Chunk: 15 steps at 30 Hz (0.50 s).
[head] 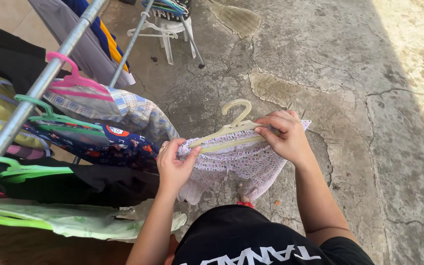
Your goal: The person is hanging wet laundry from a basket onto a drying rack using plastic hangers.
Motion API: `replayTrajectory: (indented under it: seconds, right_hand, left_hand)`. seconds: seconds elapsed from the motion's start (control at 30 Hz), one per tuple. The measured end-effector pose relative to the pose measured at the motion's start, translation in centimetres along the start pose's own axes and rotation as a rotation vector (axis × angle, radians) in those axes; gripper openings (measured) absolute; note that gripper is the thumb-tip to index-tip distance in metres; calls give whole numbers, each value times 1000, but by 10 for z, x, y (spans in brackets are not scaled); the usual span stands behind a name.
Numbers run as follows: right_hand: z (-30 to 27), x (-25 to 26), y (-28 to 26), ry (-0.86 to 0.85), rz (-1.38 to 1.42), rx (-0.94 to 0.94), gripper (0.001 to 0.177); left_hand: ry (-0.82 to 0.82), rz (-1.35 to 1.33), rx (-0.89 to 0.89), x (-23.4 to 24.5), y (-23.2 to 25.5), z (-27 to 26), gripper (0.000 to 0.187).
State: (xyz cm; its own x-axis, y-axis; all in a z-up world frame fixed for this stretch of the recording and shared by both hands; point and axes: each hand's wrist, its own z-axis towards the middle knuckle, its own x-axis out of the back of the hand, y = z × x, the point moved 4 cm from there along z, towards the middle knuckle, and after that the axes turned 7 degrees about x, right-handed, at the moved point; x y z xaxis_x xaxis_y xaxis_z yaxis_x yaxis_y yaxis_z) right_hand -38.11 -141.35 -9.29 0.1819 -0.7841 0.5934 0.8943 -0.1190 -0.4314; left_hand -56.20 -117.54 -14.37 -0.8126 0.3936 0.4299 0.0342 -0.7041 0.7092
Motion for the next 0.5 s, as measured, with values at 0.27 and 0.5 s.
replayTrajectory:
  seconds: [0.27,0.5]
  right_hand:
    - [108,-31,130,-524,150,-98,25]
    - [167,-145,181,-728,405,63,39]
  left_hand:
    - [143,150,63,-88,-45,90,31]
    - [339,284,255,-123,-103,135,74]
